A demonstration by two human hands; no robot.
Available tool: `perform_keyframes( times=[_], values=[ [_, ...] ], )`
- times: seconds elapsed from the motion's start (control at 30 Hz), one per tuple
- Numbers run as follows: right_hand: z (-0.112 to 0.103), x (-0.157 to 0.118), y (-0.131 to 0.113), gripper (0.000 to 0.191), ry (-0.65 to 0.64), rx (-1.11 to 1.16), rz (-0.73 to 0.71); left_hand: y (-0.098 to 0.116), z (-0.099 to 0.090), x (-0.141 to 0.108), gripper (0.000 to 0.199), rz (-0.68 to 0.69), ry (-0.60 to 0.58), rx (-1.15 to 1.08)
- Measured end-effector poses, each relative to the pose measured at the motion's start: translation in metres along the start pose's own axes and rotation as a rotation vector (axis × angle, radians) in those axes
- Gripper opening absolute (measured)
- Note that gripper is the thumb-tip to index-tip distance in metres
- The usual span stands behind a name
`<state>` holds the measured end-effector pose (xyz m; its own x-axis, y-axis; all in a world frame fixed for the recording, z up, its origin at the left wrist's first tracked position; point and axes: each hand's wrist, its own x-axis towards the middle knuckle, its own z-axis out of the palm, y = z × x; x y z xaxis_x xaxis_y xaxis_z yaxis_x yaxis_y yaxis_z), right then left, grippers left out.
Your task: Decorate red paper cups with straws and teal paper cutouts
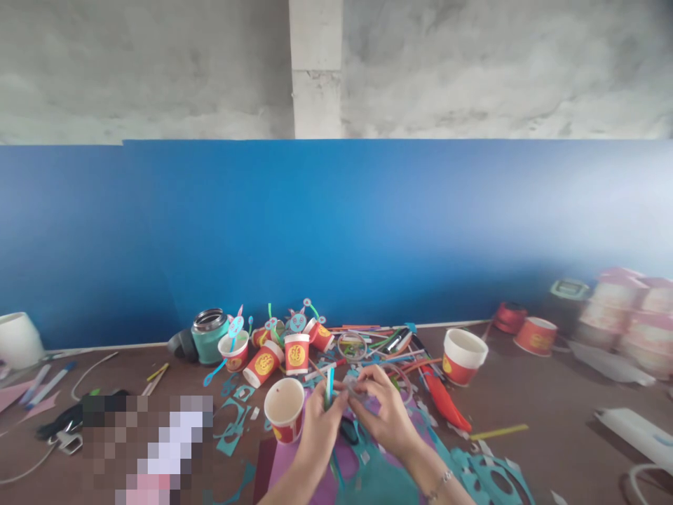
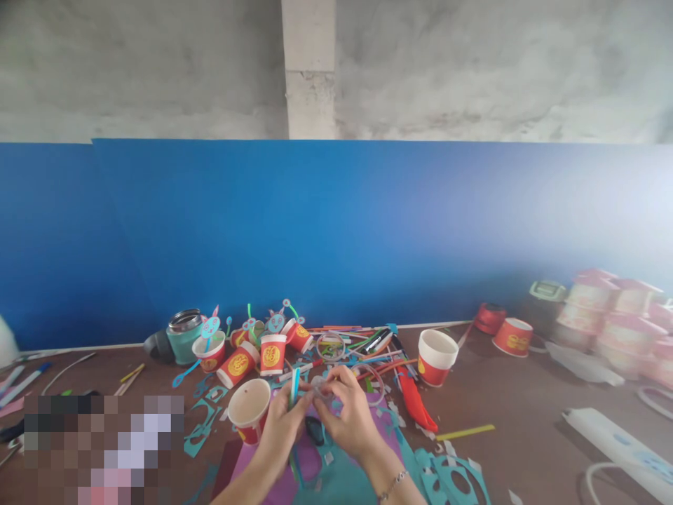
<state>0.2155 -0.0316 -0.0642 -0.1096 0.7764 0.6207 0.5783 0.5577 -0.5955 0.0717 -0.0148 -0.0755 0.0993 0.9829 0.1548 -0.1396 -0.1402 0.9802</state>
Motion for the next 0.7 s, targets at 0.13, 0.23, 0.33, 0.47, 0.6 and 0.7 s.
perform_keyframes(
  times=[0.13,0.23,0.33,0.47,0.6,0.7],
  values=[
    [-0.006,0.002,0.002,0.008,-0.038,-0.044,-0.036,0.009,-0.001,-0.001,0.034,0.005,-0.022,0.066],
    [-0.007,0.002,0.003,0.01,-0.047,-0.032,-0.035,0.016,-0.002,-0.002,0.032,0.036,-0.024,0.155],
    [-0.006,0.002,0.004,0.011,-0.057,-0.026,-0.047,0.02,-0.001,-0.002,0.031,0.077,-0.039,0.171],
    [-0.006,0.003,0.003,0.017,-0.061,-0.066,-0.057,0.024,-0.001,-0.003,0.029,0.08,-0.031,0.108],
    [-0.01,0.006,0.002,0.026,-0.025,-0.142,-0.017,0.023,0.0,-0.005,0.032,0.021,-0.028,0.04],
    [-0.012,0.007,0.001,0.024,-0.052,-0.146,0.003,0.019,0.0,-0.005,0.033,-0.025,-0.032,0.009]
  ],
)
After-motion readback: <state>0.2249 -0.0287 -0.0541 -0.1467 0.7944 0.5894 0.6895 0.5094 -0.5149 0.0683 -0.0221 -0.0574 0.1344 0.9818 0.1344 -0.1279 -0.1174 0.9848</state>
